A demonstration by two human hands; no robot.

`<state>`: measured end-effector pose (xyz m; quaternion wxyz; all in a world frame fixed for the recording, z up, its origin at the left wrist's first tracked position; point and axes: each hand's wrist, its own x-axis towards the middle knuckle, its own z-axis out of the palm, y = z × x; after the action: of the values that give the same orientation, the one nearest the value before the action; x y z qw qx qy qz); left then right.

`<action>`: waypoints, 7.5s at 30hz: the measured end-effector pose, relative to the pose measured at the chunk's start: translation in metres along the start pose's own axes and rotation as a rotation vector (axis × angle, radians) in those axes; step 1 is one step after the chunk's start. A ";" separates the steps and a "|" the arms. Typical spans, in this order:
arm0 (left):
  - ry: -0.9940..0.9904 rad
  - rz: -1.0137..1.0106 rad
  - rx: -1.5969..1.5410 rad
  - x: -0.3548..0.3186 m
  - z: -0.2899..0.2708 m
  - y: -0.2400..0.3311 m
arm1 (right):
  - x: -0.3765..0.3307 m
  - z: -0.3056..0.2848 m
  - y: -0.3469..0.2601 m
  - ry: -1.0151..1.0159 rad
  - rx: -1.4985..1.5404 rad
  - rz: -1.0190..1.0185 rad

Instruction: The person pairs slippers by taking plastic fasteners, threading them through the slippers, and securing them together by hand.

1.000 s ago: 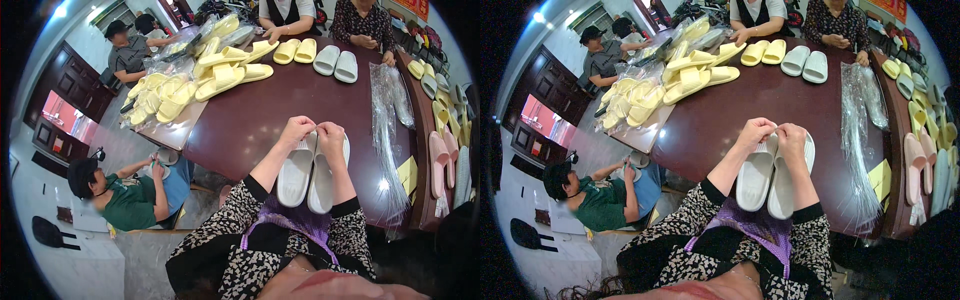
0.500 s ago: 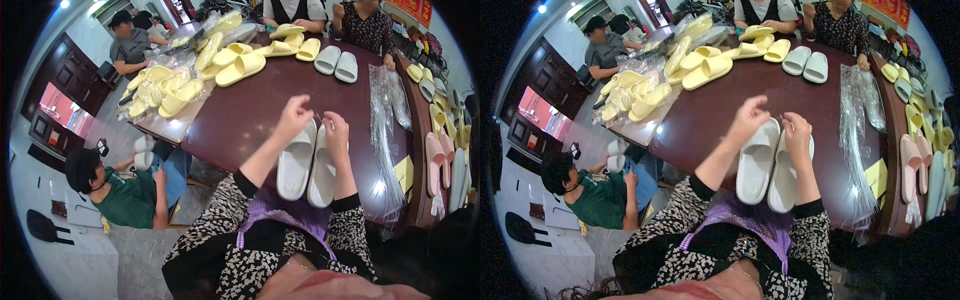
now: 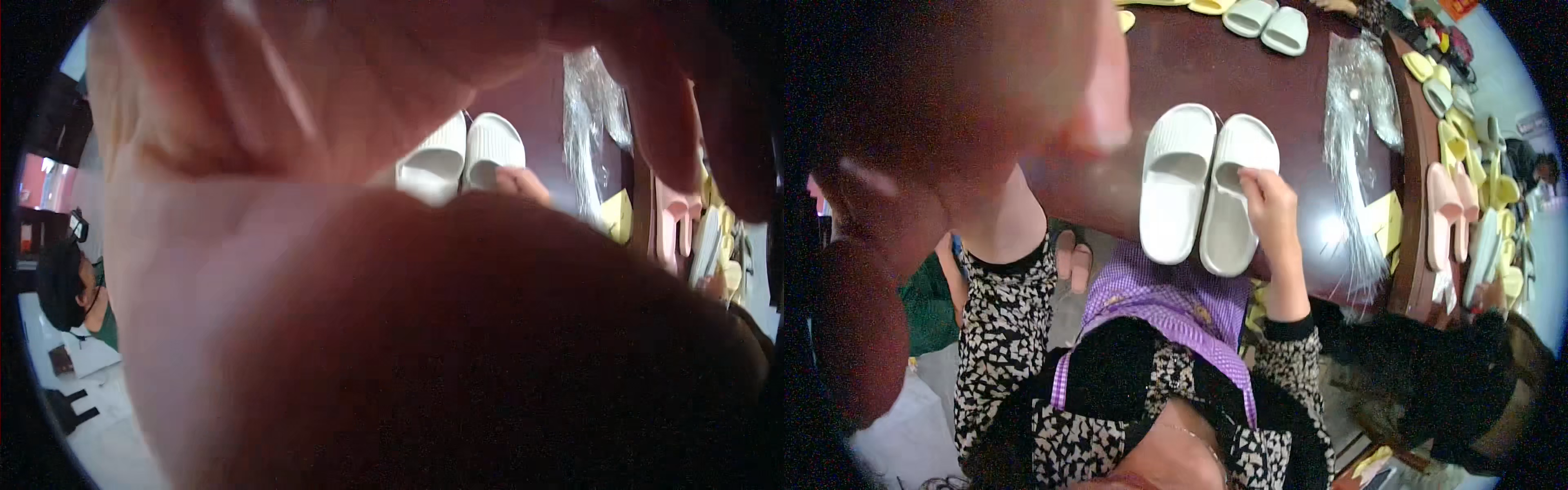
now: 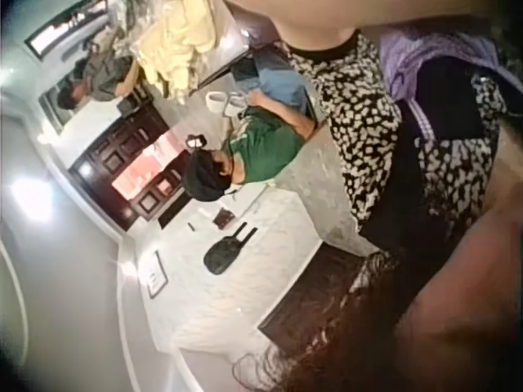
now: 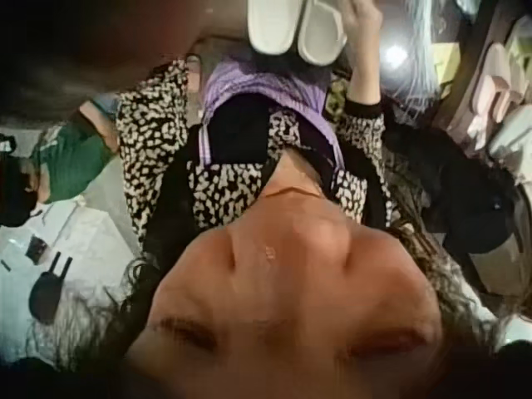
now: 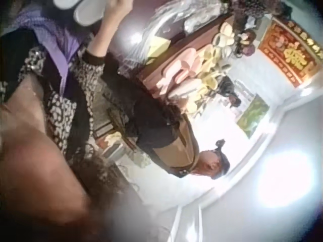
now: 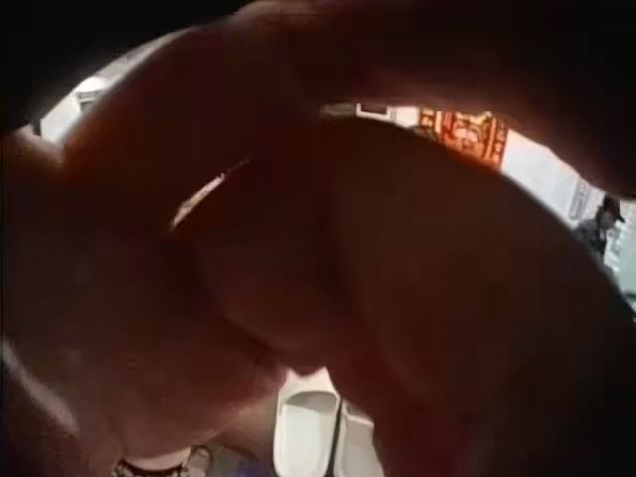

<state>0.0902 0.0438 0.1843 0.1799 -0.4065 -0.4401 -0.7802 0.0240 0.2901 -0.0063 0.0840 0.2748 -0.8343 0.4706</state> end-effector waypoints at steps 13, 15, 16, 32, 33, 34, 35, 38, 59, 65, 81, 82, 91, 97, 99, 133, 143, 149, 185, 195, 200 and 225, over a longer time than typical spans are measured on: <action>0.000 0.100 0.209 0.016 -0.016 0.043 | 0.030 0.032 -0.051 -0.245 -0.345 0.260; -0.048 0.064 0.378 0.033 -0.007 0.068 | 0.025 0.021 -0.053 -0.230 -0.374 0.310; -0.004 -0.034 0.531 0.017 -0.015 0.074 | 0.023 0.025 -0.056 -0.217 -0.388 0.274; 0.508 -0.554 1.169 -0.201 -0.082 -0.063 | 0.030 0.020 -0.037 -0.020 -0.439 0.182; 0.502 -0.522 1.204 -0.202 -0.080 -0.065 | 0.029 0.016 -0.039 -0.011 -0.416 0.186; 0.501 -0.525 1.205 -0.204 -0.080 -0.065 | 0.028 0.015 -0.042 -0.012 -0.414 0.188; 0.472 -0.495 1.275 -0.205 -0.078 -0.069 | 0.026 0.012 -0.043 -0.021 -0.389 0.188; 0.406 -0.429 1.410 -0.208 -0.074 -0.071 | 0.018 0.005 -0.054 -0.032 -0.340 0.190; 0.277 -0.554 1.451 -0.219 -0.075 -0.070 | 0.056 -0.169 -0.050 -0.088 -0.930 0.540; 0.301 -0.540 1.390 -0.216 -0.072 -0.077 | 0.089 -0.384 -0.033 0.513 -1.229 0.543; 0.308 -0.568 1.382 -0.222 -0.073 -0.085 | -0.003 -0.153 0.084 0.094 -0.375 0.410; 0.329 -0.540 1.401 -0.220 -0.074 -0.069 | 0.009 -0.143 0.076 0.089 -0.359 0.361; 0.331 -0.473 1.496 -0.217 -0.083 -0.083 | 0.030 -0.118 0.091 0.152 -0.547 0.396; 0.310 -0.367 1.495 -0.201 -0.068 -0.072 | 0.035 -0.097 0.065 0.135 -0.763 0.401; 0.279 -0.347 1.530 -0.205 -0.072 -0.077 | 0.023 -0.099 0.089 0.214 -0.739 0.358; 0.428 -0.374 1.495 -0.205 -0.065 -0.073 | 0.041 -0.105 0.120 0.237 -0.346 0.222; 0.138 -0.541 0.844 -0.108 0.007 -0.166 | 0.038 -0.114 0.112 -0.006 0.346 0.217; 0.095 -0.242 0.901 -0.070 0.026 -0.276 | 0.039 -0.102 0.080 -0.138 0.466 0.292; 0.948 -0.202 -0.098 -0.053 -0.052 -0.115 | 0.037 -0.090 0.060 -0.005 -0.176 -0.017; 0.643 -0.478 -0.197 -0.100 0.016 -0.138 | 0.050 -0.002 -0.031 -0.283 1.061 0.478; 0.699 -0.677 -0.168 -0.130 0.019 -0.133 | 0.057 -0.004 -0.014 -0.125 1.169 0.543; 0.966 -0.752 -0.227 -0.178 -0.056 -0.104 | 0.043 0.001 -0.028 -0.504 0.610 0.559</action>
<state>0.1043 0.0403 -0.0288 0.0270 0.1584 -0.3363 -0.9279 0.0030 0.2610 0.0309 -0.3347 0.1578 -0.6944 0.6172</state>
